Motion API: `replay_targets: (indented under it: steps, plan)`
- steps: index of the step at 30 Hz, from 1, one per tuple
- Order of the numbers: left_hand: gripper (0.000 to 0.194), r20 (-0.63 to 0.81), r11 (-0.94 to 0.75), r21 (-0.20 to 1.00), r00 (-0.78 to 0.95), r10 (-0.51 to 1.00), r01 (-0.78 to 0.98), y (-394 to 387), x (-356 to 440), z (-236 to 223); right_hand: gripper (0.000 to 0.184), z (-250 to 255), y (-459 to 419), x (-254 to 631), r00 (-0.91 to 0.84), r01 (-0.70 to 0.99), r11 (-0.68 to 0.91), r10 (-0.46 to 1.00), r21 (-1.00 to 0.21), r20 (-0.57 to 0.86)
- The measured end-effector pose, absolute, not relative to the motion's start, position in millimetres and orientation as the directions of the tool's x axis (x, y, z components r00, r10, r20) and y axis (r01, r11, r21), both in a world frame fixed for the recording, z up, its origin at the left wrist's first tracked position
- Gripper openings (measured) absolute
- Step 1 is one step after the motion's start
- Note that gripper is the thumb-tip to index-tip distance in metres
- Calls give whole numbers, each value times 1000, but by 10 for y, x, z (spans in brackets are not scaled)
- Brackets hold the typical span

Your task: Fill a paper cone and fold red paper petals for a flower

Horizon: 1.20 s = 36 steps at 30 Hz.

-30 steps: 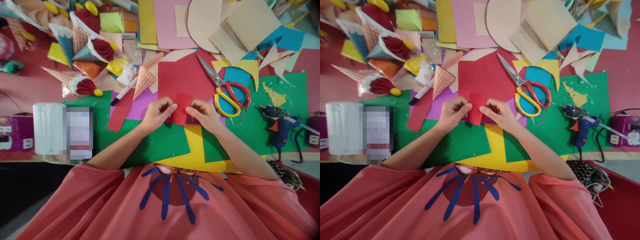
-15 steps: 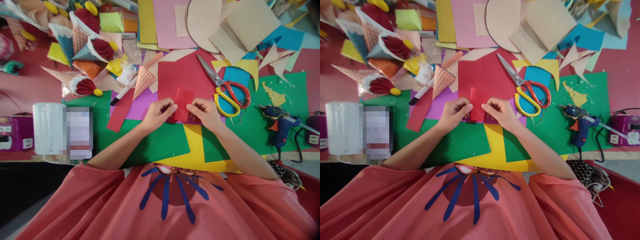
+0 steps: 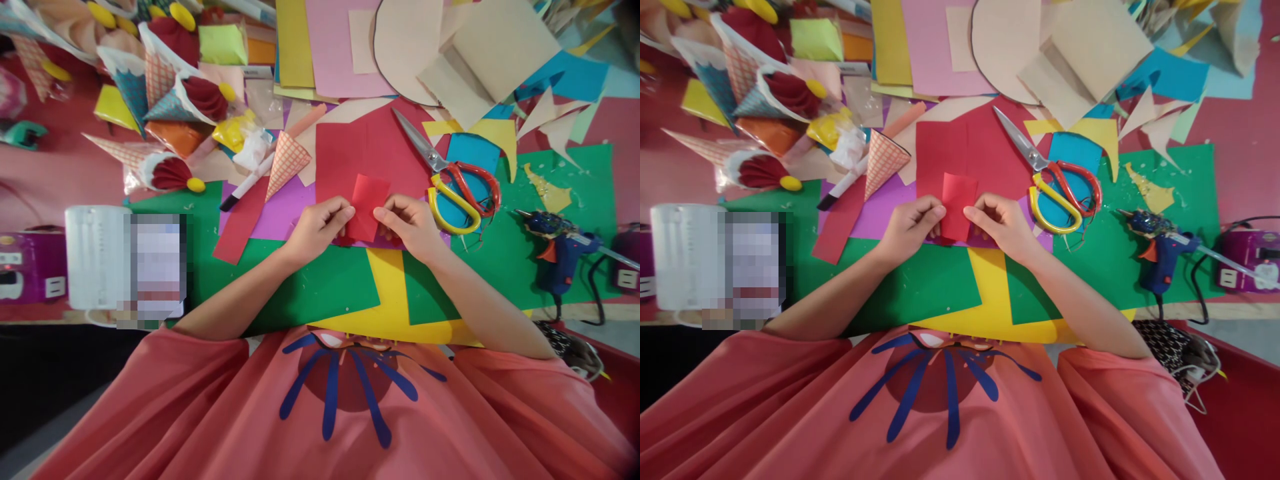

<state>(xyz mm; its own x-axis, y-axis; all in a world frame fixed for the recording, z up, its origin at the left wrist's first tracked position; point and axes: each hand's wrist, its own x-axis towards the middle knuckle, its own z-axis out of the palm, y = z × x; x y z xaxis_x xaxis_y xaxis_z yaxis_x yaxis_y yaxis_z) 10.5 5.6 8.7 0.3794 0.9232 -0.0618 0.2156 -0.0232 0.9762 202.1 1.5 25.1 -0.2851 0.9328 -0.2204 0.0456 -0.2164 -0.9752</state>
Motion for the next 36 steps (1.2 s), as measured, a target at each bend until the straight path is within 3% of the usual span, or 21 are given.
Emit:
replay_targets:
  steps: [19, 28, 36]
  plan:
    - [53, -76, -64, 943, 399, 914, 327, 51, 103, 111, 45, 239, 23, 2024, -253, 17, -229, 941, -973, -226]
    - [47, -4, -118, 954, 404, 915, 276, 50, 96, 116, 46, 252, 38, 2049, -237, 12, -231, 945, -973, -227]
    - [46, -27, -94, 959, 420, 907, 266, 47, 101, 134, 46, 230, 60, 2064, -229, -2, -247, 943, -969, -240]
